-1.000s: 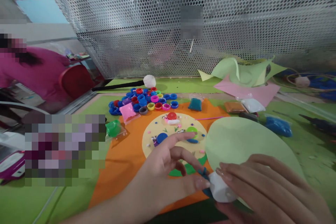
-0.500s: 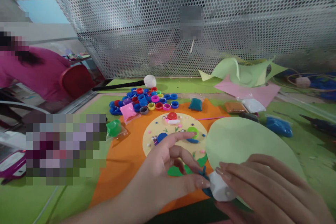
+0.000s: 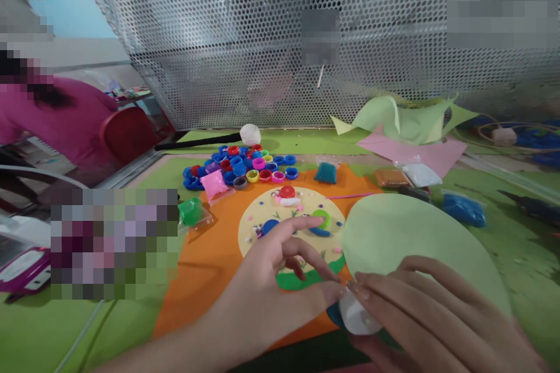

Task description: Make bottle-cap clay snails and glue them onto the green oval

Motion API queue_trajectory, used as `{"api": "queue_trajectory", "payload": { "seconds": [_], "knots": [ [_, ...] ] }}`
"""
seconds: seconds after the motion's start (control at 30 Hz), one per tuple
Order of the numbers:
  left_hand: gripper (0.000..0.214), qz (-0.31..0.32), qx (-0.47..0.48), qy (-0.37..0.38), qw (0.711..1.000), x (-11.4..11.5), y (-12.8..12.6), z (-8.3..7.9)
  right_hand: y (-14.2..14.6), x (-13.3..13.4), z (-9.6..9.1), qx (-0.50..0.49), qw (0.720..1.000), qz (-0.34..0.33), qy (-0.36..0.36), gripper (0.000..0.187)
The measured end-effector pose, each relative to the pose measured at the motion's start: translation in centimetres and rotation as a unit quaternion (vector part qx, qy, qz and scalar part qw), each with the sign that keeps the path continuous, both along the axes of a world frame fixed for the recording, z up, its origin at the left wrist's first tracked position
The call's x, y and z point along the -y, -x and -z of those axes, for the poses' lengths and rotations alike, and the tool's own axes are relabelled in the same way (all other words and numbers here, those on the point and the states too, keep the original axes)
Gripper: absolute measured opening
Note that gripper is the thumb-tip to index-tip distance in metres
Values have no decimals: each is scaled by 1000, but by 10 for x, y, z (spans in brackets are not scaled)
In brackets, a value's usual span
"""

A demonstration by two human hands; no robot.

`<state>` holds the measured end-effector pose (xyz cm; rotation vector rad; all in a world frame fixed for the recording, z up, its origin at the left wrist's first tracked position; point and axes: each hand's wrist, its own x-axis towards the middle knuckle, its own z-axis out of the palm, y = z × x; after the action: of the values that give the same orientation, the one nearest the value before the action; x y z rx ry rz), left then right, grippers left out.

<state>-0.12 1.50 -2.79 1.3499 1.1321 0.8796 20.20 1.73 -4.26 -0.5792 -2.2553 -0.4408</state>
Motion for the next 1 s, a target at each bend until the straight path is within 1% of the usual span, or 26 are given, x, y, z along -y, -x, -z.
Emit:
{"api": "queue_trajectory", "payload": {
  "seconds": [0.07, 0.23, 0.4, 0.5, 0.63, 0.8, 0.87, 1.0],
  "knots": [
    [49, -1, -4, 4, 1000, 0, -1, 0, -1, 0, 3, -10, 1000, -1, -8, 18],
    [45, -4, 2, 19, 1000, 1, 1, -1, -5, 4, 1, 29, 999, 0, 27, 11],
    [40, -15, 28, 25, 999, -1, 1, -3, -6, 5, 0, 18, 1000, 1, 23, 10],
    [43, -14, 23, 14, 1000, -1, 2, -3, -6, 3, 1, 1, 1000, 3, 14, 12],
    [48, 1, 11, -3, 1000, 0, 3, -1, -4, 3, -2, 16, 1000, 5, 27, 11],
    [42, -4, 23, 6, 1000, 0, 2, -1, 0, 4, -7, 17, 1000, 1, 26, 11],
    [44, -6, 26, 3, 1000, -1, 2, -2, 0, 4, -9, 14, 999, 2, 31, 10],
    [40, -14, 46, 10, 999, -2, 0, -5, -2, 4, -6, 23, 999, -1, 42, 9]
  ]
}}
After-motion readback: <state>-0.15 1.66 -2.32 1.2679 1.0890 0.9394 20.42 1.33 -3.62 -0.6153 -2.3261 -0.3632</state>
